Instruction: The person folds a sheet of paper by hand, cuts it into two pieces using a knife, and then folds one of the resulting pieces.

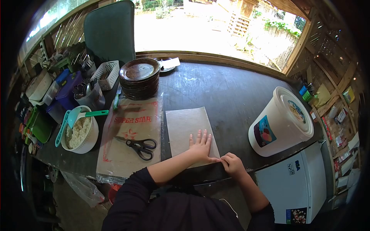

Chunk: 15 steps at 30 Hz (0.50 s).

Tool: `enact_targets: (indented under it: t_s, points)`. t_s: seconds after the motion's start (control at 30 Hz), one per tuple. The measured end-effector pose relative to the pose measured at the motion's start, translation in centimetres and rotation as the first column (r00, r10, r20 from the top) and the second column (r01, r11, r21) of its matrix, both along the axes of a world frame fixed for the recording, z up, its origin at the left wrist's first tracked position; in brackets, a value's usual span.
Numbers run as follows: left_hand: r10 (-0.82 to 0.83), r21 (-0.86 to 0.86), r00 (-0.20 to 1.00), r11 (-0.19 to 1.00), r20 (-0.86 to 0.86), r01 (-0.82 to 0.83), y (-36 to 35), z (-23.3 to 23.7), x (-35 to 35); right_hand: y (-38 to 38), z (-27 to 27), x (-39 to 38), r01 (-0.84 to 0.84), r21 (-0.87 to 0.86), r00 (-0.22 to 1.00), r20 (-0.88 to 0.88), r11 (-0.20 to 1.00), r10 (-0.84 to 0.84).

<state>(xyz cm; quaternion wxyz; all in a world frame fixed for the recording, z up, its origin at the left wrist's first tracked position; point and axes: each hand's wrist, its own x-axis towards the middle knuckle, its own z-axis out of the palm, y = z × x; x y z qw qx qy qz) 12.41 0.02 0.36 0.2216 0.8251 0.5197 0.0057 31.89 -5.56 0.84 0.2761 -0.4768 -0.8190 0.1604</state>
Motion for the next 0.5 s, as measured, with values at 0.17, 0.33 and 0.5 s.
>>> enact_targets:
  t_s: [0.17, 0.33, 0.5]
  points:
    - [-0.029, 0.013, 0.999, 0.999, -0.019, 0.029, 0.1, -0.2, -0.1, 0.7, 0.0, -0.3, -0.012, -0.021, 1.0, 0.015, 1.0, 0.013]
    - [-0.025, 0.0, 1.0, 1.0, -0.018, 0.025, 0.1, -0.1, -0.1, 1.7, 0.3, -0.9, -0.025, -0.008, 0.998, 0.061, 1.0, 0.025]
    - [-0.02, 0.006, 1.0, 1.0, -0.016, 0.02, 0.0, -0.2, -0.1, 2.7, 0.1, -1.5, 0.007, -0.003, 0.997, 0.079, 1.0, -0.007]
